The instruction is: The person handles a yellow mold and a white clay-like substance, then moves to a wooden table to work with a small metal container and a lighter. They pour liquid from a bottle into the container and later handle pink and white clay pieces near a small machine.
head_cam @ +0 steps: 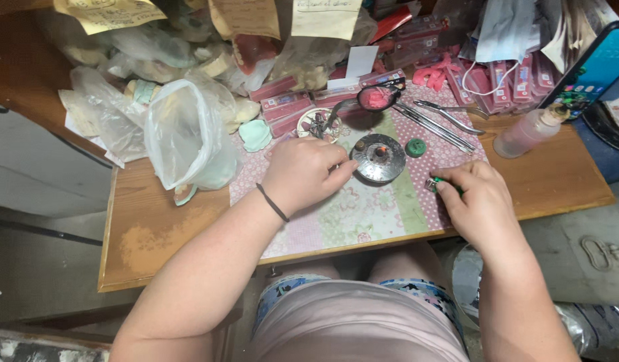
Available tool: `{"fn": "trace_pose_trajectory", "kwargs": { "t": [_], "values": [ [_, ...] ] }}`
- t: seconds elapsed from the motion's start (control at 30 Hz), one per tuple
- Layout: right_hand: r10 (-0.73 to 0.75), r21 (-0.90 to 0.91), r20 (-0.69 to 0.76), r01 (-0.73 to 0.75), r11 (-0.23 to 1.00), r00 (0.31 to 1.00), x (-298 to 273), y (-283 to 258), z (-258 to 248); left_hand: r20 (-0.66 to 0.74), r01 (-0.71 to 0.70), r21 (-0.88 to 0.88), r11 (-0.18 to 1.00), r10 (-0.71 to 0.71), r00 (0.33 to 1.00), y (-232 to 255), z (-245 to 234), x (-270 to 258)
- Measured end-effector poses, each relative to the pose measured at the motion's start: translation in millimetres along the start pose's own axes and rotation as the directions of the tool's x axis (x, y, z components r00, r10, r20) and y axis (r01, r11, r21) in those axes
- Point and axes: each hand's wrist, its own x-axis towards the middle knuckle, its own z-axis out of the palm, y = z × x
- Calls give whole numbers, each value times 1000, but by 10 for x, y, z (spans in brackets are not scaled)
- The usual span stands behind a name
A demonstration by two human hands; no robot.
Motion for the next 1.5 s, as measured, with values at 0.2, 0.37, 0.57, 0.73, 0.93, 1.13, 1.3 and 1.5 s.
{"fn": "trace_pose_trajectory", "kwargs": {
  "t": [0.2, 0.37, 0.57, 0.73, 0.93, 1.13, 1.3, 1.5],
  "values": [
    [-183, -6, -521, 211, 977, 834, 48, 239, -94, 21, -15, -41, 999, 16, 1000, 15, -31, 20],
    [205, 249, -671, -44, 967, 712, 299, 759, -89, -5, -31, -7, 999, 31, 999, 6, -6, 8],
    [174, 158, -636, -94, 983, 752, 456, 1010, 48, 18, -20, -16, 1000, 20, 1000, -18, 13, 7],
    [106, 270, -642, 95, 958, 759, 143, 133, -74, 12, -24, -10, 1000, 24, 1000, -27, 17, 12],
    [98, 679, -476, 294, 672, 874, -62, -279, 312, 53, 91, -168, 982, -83, 995, -1, -44, 14],
    [38, 618, -397, 237, 750, 917, -71, -328, 302, 55, 82, -162, 983, -74, 996, -36, -11, 8],
    [62, 585, -411, 210, 784, 910, 16, -168, 325, 74, 92, -160, 983, -81, 994, -18, -31, 20],
    [91, 630, -422, 219, 745, 902, -7, -211, 324, 107, 109, -154, 982, -93, 990, -11, -32, 31]
  ]
}}
